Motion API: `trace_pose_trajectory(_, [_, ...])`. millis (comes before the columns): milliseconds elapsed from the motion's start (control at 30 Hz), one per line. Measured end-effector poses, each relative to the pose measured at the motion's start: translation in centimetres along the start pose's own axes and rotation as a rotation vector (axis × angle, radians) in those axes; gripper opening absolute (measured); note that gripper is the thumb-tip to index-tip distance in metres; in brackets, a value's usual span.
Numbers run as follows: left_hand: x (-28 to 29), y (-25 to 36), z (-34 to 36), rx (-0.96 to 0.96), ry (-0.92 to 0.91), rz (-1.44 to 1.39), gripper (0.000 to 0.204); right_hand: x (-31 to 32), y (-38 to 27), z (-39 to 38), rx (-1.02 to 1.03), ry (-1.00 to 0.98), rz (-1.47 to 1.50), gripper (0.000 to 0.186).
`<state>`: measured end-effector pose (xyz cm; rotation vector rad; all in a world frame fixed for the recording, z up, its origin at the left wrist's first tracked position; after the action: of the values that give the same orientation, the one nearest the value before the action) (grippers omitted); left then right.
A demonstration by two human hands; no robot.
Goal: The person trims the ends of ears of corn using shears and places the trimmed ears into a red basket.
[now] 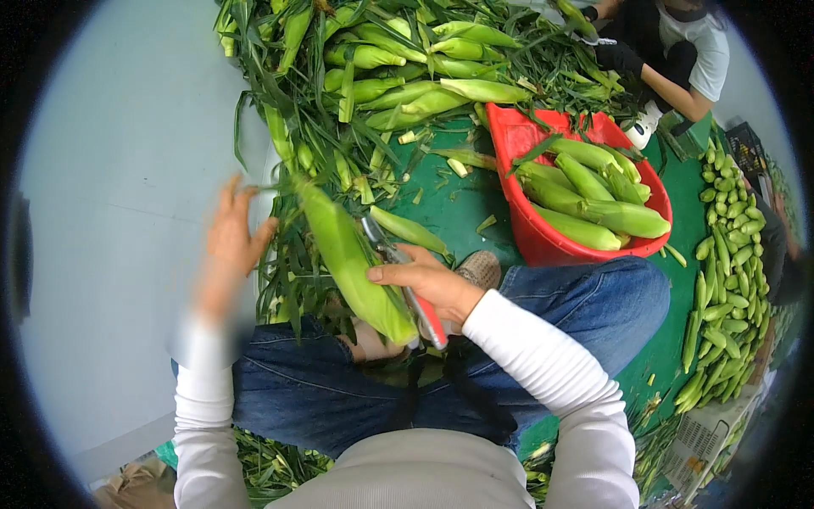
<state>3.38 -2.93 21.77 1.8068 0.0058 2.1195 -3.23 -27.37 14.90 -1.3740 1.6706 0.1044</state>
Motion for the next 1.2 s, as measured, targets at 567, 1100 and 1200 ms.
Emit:
trace_pose_trajectory(567, [-5.0, 2.8, -2.9, 0.181, -0.276, -0.652, 0.058, -0.7, -3.7, 0.3, 0.677, 0.209, -1.295, 0.047])
trace_pose_trajectory(1100, [-7.2, 3.0, -3.3, 0.578, -0.484, -1.133, 0.050, 0.4, -1.4, 1.0, 0.767, 0.389, -1.309, 0.040])
trace_pose_trajectory(1200, [-7.7, 4.5, -4.3, 0.563, -0.524, -1.099, 0.056, -0.7, -1.1, 1.3, 0.964, 0.364, -1.353, 0.043])
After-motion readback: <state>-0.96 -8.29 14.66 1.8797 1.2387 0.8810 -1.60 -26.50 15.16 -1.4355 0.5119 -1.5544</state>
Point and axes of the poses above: each hand's wrist, its own z-axis towards the middle knuckle, its own x-axis out of the back of the hand, y = z × x, the point moved 4 cm from there along z, towards the middle knuckle, and after that the axes turned 1 degree about y, right-handed, at the moved point
